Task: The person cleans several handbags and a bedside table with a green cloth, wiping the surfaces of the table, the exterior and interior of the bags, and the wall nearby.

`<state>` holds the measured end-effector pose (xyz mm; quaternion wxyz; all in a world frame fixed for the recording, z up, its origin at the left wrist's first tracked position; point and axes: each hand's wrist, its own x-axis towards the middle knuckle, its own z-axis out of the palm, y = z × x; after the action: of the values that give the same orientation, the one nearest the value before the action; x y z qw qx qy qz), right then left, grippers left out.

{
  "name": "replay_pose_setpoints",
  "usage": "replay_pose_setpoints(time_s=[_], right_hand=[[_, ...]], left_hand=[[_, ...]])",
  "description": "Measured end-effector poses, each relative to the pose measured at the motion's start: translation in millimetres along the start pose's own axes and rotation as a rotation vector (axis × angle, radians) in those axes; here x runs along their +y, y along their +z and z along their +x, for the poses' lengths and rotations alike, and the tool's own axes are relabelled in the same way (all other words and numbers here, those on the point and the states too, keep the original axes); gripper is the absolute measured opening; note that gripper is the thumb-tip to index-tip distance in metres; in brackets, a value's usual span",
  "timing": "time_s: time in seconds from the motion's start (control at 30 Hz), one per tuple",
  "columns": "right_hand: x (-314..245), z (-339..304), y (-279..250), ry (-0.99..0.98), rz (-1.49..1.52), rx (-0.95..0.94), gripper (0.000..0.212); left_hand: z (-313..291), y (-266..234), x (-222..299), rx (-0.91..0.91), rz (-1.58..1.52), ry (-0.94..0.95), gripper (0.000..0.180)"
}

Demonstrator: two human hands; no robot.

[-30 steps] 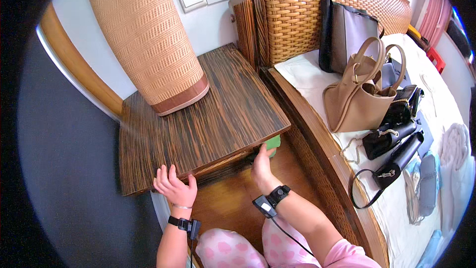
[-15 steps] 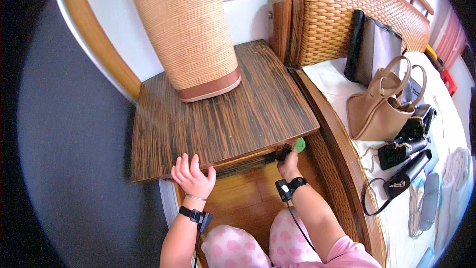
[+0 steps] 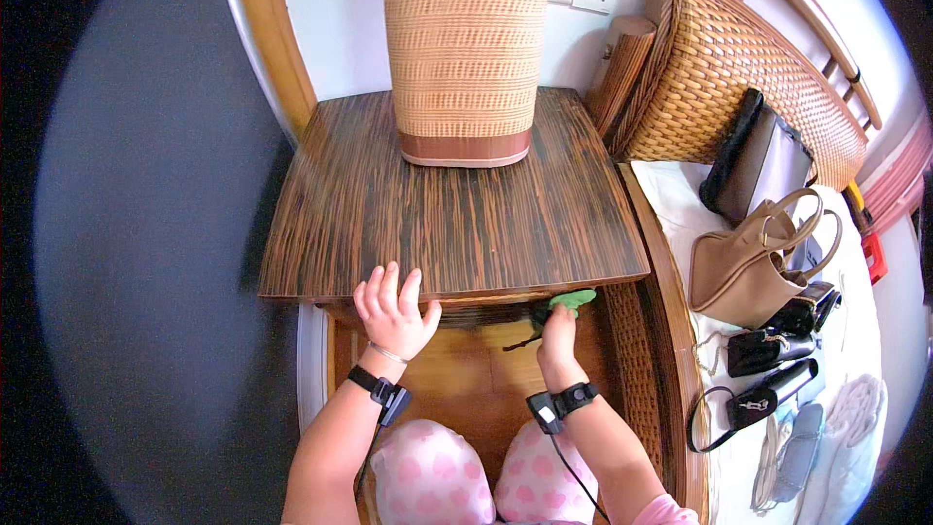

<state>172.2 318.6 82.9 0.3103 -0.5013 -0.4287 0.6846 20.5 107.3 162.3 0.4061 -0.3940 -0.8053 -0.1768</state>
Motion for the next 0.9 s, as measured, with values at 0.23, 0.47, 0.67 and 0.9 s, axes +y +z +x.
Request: replay_pose_setpoints(time_s=[0.23,0.47,0.67,0.9], right_hand=[[0.7,-57.4,55.5,-0.365,-0.336,-0.26,0.027],[-20.1,-91.8,85.2,-0.26,-0.681,-0.589,0.028],[-15.1,-136.9,73.7,-0.435,-0.617,-1.009,0.035],[-5.8,-139.6,71.7,-0.458,-0.846,-1.099,0.028]], left_hand=[[5.3,-7.6,4.7,-0.04,-0.058,-0.026,0.057],[12.9,-32.2,3.5,-0.18,-0.24,-0.053,0.062],[-42.8,-57.8,-5.4,-0.208,-0.603,-0.143,0.065],[-100.3,-46.8,-38.2,-0.669,-1.059,-0.668,0.058]])
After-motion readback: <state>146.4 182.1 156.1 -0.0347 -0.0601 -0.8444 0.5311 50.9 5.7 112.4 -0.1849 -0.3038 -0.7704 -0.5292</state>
